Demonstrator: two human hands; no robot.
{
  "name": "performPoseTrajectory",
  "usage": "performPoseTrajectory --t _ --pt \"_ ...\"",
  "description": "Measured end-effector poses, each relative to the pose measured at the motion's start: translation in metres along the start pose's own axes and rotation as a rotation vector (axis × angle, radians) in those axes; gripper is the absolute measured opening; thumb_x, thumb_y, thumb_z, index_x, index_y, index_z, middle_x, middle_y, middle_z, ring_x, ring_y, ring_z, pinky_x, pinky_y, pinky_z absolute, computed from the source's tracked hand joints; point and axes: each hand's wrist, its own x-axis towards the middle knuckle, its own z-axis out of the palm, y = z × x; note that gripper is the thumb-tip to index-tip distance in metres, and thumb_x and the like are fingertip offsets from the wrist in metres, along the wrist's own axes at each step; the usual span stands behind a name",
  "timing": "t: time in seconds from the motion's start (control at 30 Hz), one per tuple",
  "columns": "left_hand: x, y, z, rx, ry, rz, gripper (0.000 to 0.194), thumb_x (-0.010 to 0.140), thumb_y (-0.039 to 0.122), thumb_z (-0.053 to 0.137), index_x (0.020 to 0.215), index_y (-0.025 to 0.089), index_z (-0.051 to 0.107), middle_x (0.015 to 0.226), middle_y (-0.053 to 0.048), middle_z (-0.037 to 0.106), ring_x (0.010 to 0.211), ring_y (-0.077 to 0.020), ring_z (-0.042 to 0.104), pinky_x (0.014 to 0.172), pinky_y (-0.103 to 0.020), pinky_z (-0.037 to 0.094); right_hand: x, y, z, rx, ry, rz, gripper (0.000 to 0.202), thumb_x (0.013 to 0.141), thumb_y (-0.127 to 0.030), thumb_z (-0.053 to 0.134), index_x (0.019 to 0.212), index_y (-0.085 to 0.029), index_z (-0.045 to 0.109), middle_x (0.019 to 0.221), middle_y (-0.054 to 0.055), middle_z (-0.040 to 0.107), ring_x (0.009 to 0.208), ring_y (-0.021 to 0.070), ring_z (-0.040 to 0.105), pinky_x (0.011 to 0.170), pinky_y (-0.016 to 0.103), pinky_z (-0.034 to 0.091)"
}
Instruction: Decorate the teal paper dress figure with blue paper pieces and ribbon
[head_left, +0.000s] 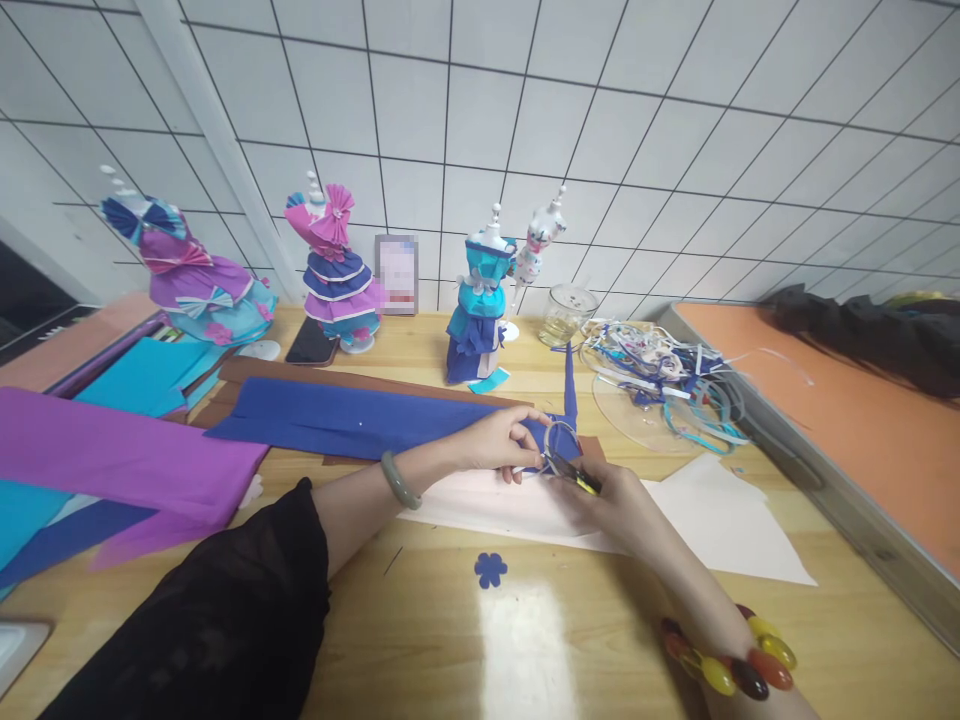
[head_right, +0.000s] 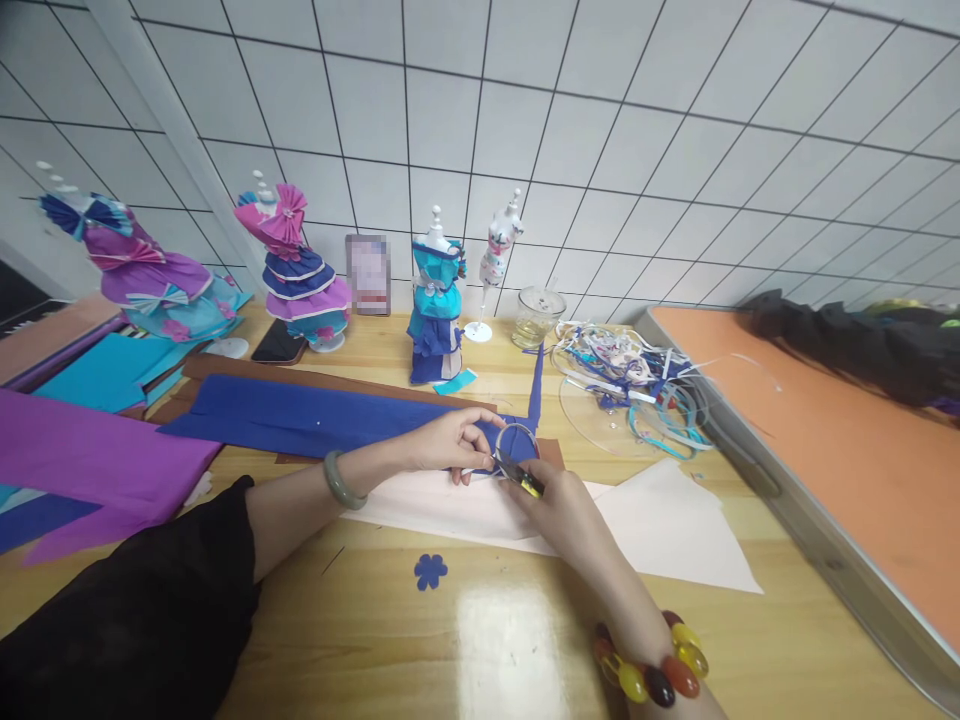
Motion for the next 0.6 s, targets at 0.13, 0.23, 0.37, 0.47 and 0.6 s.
performPoseTrajectory --t 0.13,0.23,0.37,0.47,0.6 --pt "0.000 0.002 0.002 -0.020 0.044 0.008 0.058 0.069 0.022 0.066 0.120 0.020 0.039 0.081 0.000 0.055 0.044 -0.0051 0.054 0.042 -0.019 0.044 0.003 0.007 0.005 -0.065 0.054 -0.001 0.026 0.075 -0.039 0.051 0.075 -0.016 0.064 0.062 0.001 0.063 0.057 0.0180 0.055 0.049 0.024 0.036" --pt "0.000 0.001 0.002 -0.028 0.049 0.015 0.061 0.068 0.022 0.066 0.123 0.020 0.037 0.086 -0.003 0.055 0.047 -0.0059 0.055 0.042 -0.019 0.045 0.004 0.009 0.005 -0.114 0.079 -0.004 0.025 0.075 -0.039 0.051 0.072 -0.017 0.064 0.058 0.002 0.062 0.053 0.0180 0.055 0.047 0.024 0.035" --pt "0.003 -0.001 0.003 -0.047 0.072 0.059 0.065 0.065 0.017 0.067 0.123 0.020 0.037 0.093 -0.007 0.056 0.060 -0.0103 0.059 0.043 -0.019 0.046 0.002 0.008 0.000 -0.178 0.145 0.013 0.026 0.076 -0.039 0.049 0.080 -0.019 0.066 0.064 0.003 0.066 0.057 0.0203 0.059 0.048 0.024 0.038" --pt "0.005 -0.002 0.003 -0.074 0.142 0.087 0.061 0.066 0.014 0.064 0.121 0.018 0.037 0.096 -0.009 0.056 0.068 -0.0131 0.060 0.043 -0.020 0.047 0.001 0.009 -0.005 -0.254 0.217 0.030 0.027 0.076 -0.041 0.049 0.079 -0.021 0.066 0.065 0.005 0.068 0.058 0.0208 0.060 0.048 0.025 0.037" --pt "0.009 -0.003 0.002 -0.110 0.211 0.141 0.050 0.070 0.014 0.059 0.116 0.016 0.040 0.098 -0.011 0.056 0.075 -0.0169 0.062 0.043 -0.020 0.048 0.001 0.020 -0.018 -0.413 0.229 0.201 0.036 0.077 -0.051 0.044 0.066 -0.021 0.062 0.059 0.008 0.066 0.054 0.0224 0.059 0.046 0.027 0.036"
